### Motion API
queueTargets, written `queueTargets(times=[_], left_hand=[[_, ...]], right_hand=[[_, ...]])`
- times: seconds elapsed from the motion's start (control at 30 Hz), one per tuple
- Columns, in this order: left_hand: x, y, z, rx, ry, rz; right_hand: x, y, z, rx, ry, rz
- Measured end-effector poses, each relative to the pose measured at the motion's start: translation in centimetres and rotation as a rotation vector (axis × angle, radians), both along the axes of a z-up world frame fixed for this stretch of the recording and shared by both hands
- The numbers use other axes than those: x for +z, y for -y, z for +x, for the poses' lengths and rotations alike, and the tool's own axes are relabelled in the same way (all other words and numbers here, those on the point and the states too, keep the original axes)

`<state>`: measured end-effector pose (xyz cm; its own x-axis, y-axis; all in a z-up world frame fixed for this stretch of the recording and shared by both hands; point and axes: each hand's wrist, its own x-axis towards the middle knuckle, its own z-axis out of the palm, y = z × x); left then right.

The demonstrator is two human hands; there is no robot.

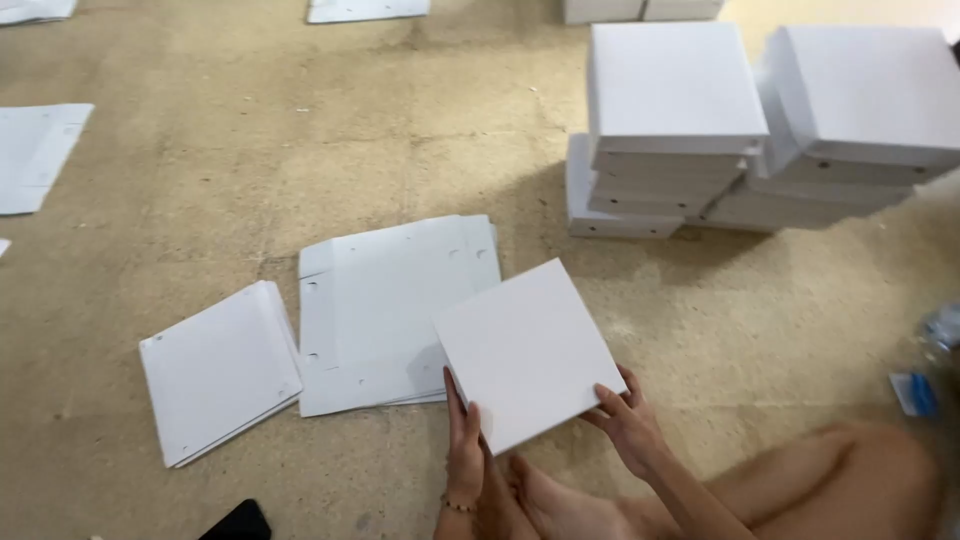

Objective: Manually folding and assembling white cardboard boxes from flat pre-cut sheets

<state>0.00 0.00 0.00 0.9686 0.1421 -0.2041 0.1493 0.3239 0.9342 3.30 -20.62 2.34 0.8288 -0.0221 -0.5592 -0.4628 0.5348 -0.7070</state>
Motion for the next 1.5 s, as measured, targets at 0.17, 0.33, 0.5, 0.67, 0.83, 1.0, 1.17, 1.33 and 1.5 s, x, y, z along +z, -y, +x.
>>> queueTargets(times=[0.17,0.33,0.5,0.67,0.83,1.0,1.17,1.33,1.5], left_hand=[[-0.8,1.0,-3.3,0.143,-0.163,0.005],[-4.0,0.2,-4.3,-0.339,0.148,0.934],[-3.0,-0.6,-3.8,-0.372,-0.007,0.833],[-3.1,-1.0,-3.7,-0.368,0.041,0.813],[-2.7,-1.1,-3.2,-0.303,0.102,0.783],[-3.3,-0.9,-3.0,-0.288,0.057,0.787],[-3.9,-0.6,-2.9,-0.368,0.005,0.883],[-3.6,-0.1,-2.7,-0.321,0.072,0.942],[-3.4,0.5,-2.9,-0.307,0.074,0.981]], right_hand=[[0.9,-4.8,9.8,0.077,0.149,-0.186],[-1.5,-7.4,22.0,-0.06,0.174,-0.206],[-4.6,-8.3,30.8,-0.225,0.116,-0.281],[-6.6,-8.1,34.9,-0.332,0.034,-0.21],[-7.8,-9.5,33.9,-0.261,0.05,-0.548],[-7.0,-14.4,22.7,0.563,0.25,-1.183],[-3.7,-18.0,13.7,1.021,0.056,-1.449],[-6.9,-19.7,11.5,0.902,0.106,-1.544],[-4.9,-18.6,11.3,0.827,0.09,-1.238]])
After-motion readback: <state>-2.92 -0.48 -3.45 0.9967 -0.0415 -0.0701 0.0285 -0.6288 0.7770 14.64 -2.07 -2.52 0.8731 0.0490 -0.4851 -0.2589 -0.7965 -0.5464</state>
